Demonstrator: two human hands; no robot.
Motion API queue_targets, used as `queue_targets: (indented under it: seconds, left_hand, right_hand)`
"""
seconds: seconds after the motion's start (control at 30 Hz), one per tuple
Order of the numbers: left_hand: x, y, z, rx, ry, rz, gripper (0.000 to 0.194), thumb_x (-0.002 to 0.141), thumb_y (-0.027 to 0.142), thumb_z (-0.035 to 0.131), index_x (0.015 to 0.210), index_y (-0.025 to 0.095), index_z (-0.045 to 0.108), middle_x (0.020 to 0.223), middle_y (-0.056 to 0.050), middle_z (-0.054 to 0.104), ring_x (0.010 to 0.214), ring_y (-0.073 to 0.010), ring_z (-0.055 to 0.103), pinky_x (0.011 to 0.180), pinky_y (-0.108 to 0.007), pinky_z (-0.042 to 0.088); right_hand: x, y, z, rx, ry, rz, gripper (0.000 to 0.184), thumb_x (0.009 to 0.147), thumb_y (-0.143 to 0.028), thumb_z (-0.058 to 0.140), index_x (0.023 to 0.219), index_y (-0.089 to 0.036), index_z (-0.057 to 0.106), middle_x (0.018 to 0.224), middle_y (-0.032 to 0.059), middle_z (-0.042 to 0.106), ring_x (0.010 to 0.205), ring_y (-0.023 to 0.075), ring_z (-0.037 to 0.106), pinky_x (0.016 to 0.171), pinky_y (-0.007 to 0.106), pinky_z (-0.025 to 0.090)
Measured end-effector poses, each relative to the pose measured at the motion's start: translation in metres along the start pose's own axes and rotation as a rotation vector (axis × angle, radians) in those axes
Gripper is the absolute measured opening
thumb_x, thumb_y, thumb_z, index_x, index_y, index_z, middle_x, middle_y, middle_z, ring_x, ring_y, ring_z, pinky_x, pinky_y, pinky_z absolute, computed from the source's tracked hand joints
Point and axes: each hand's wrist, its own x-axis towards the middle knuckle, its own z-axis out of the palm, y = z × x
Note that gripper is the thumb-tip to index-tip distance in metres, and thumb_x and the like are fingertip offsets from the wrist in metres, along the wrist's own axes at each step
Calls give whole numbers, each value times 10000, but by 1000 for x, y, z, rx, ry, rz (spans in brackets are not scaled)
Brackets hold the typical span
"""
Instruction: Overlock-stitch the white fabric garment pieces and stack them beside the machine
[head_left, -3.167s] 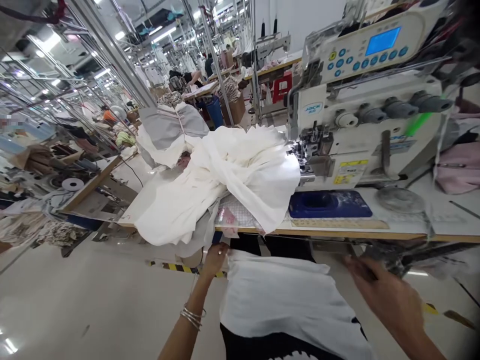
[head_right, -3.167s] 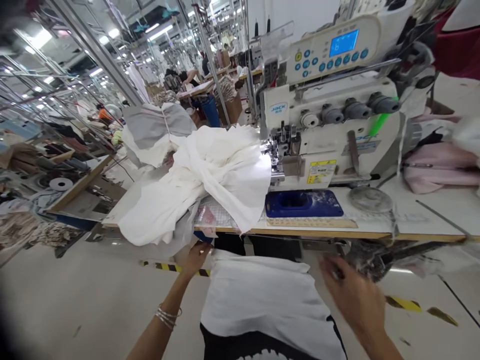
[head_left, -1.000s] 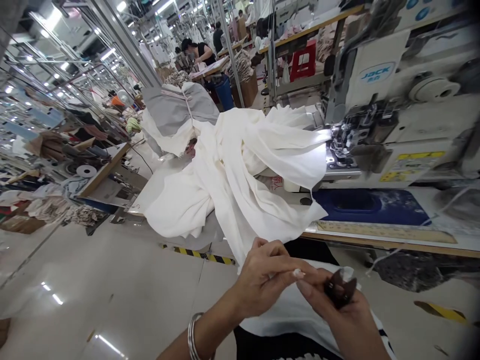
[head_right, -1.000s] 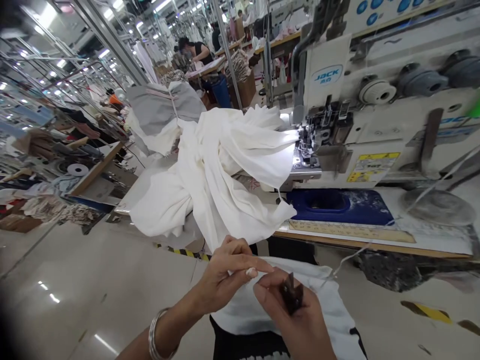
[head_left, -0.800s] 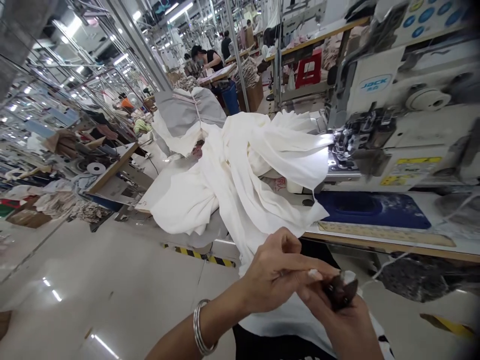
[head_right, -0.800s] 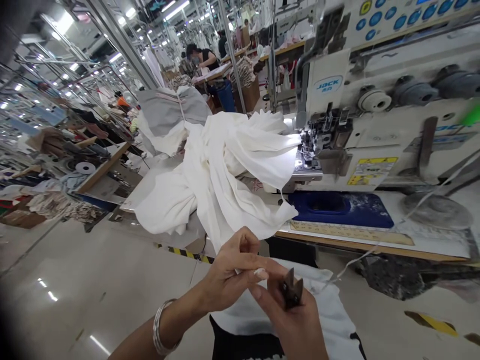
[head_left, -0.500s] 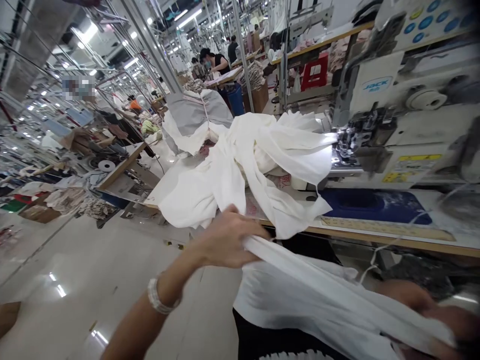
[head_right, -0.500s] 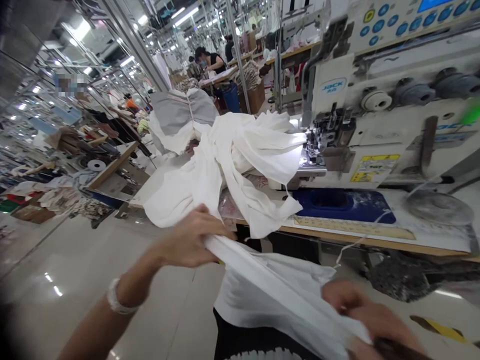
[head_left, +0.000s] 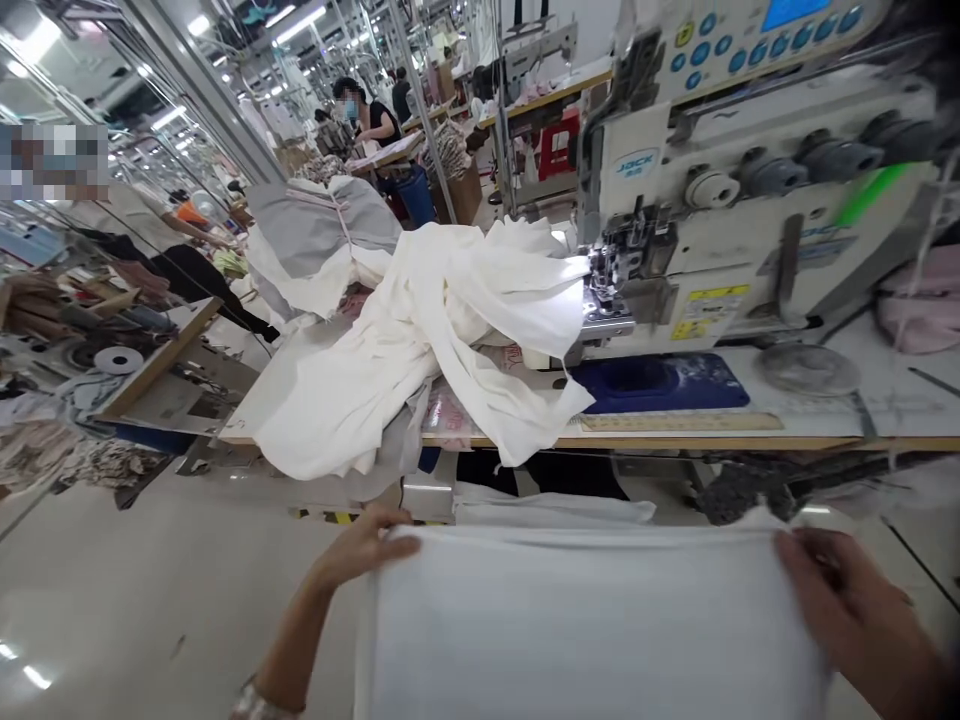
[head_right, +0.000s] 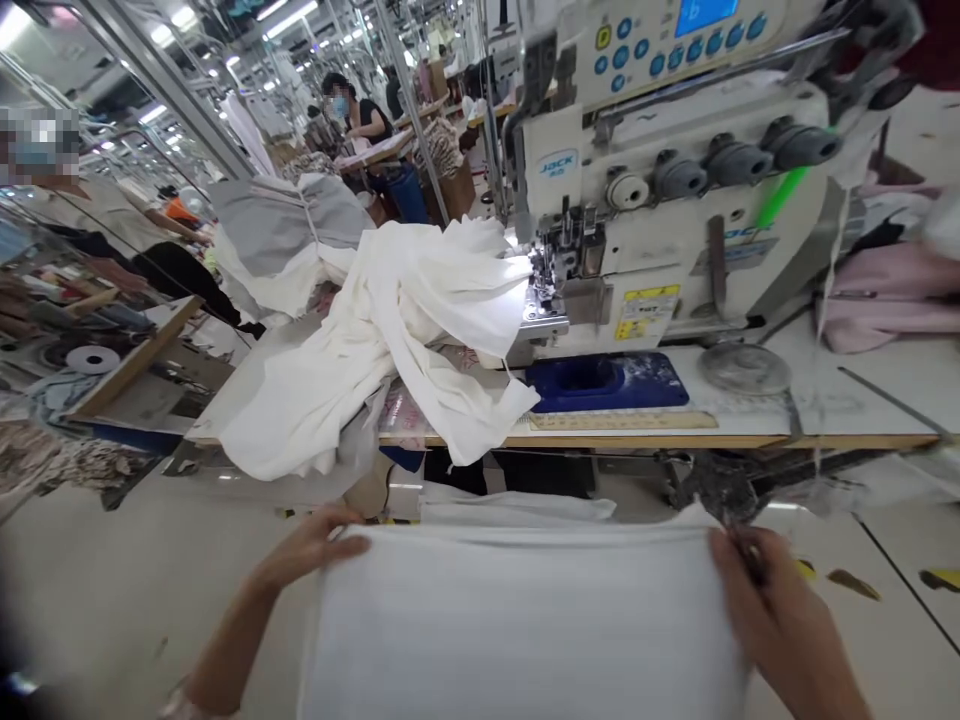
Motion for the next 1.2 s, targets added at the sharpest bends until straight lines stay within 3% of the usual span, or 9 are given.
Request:
queue_targets:
  seconds: [0.2, 0.3, 0.37, 0.47, 0.53, 0.7, 0.83, 1.0, 1.2]
  left_hand:
    - [47, 51, 30, 107, 80, 32, 483, 713, 226, 635, 1191, 173, 594, 1280, -140, 580, 1222, -335, 485, 1005, -459, 364]
    - [30, 102, 15, 19, 38, 158, 203, 843, 311, 536, 903, 170, 669, 886, -66, 699, 826, -214, 644, 762, -321, 480]
    - [26, 141, -2, -117, 194, 324, 334, 916, 361, 442, 724, 161, 629, 670, -27, 637, 646, -157, 590, 635, -261, 455]
    - [39, 191, -20, -232, 484, 619, 269, 913, 373, 492, 870, 154, 642, 894, -73, 674, 880, -190, 598, 817, -304, 456]
    - [54, 208, -21, -237, 407, 760, 298, 891, 424, 547, 1009, 162, 627, 1025, -86, 667, 982, -212, 578, 934, -354, 415]
    - [59, 196, 9, -320, 247, 698, 430, 912, 505, 491, 704, 144, 599, 597, 15, 467, 601, -121, 424, 603, -238, 367]
    - [31, 174, 22, -547, 203, 543, 472, 966, 486, 391, 852, 126, 675, 590, 22, 423, 555, -98, 372, 513, -215, 280]
    - [17, 169, 16, -557, 119, 627, 462, 972, 437, 409, 789, 120, 690, 580, 18, 470, 544, -81, 396, 534, -200, 301]
    - [14, 167, 14, -535, 88, 638, 477, 961, 444, 420, 779, 108, 706, 650, -12, 563, 533, -80, 409, 538, -209, 330]
  right_hand:
    - [25, -31, 19, 0, 158, -34, 201, 899, -482, 411, 829, -315, 498, 728, 110, 661, 539, 312, 609, 498, 401, 345]
    - [34, -87, 8, 104, 193, -153, 286, 868, -566, 478, 876, -289, 549, 745, 74, 660, 620, 274, 632, 559, 366, 395]
    - [45, -135, 0, 340, 203, -251, 353, 867, -559, 509, 985, -235, 585, 704, 34, 626, 616, 206, 601, 593, 308, 421]
    - [63, -197, -7, 568, -21, -319, 413, 816, -553, 584, 1003, -188, 628, 560, -30, 512, 519, 146, 472, 514, 255, 373]
    - [69, -217, -9, 626, -118, -361, 377, 812, -543, 575, 833, -173, 643, 601, -2, 566, 556, 151, 497, 532, 257, 402]
    - [60, -195, -16, 684, -215, -384, 368, 870, -541, 534, 814, -186, 618, 692, 7, 583, 627, 149, 515, 572, 230, 434]
    - [58, -182, -19, 577, -423, -364, 514, 914, -620, 398, 776, -205, 669, 645, 6, 545, 580, 145, 470, 527, 230, 381]
    - [64, -212, -14, 600, -731, -447, 611, 884, -662, 420, 598, -177, 656, 493, -21, 380, 475, 106, 290, 457, 238, 210]
    - [60, -240, -19, 638, -850, -564, 567, 896, -571, 488, 526, -162, 618, 545, 13, 539, 548, 125, 415, 544, 244, 299]
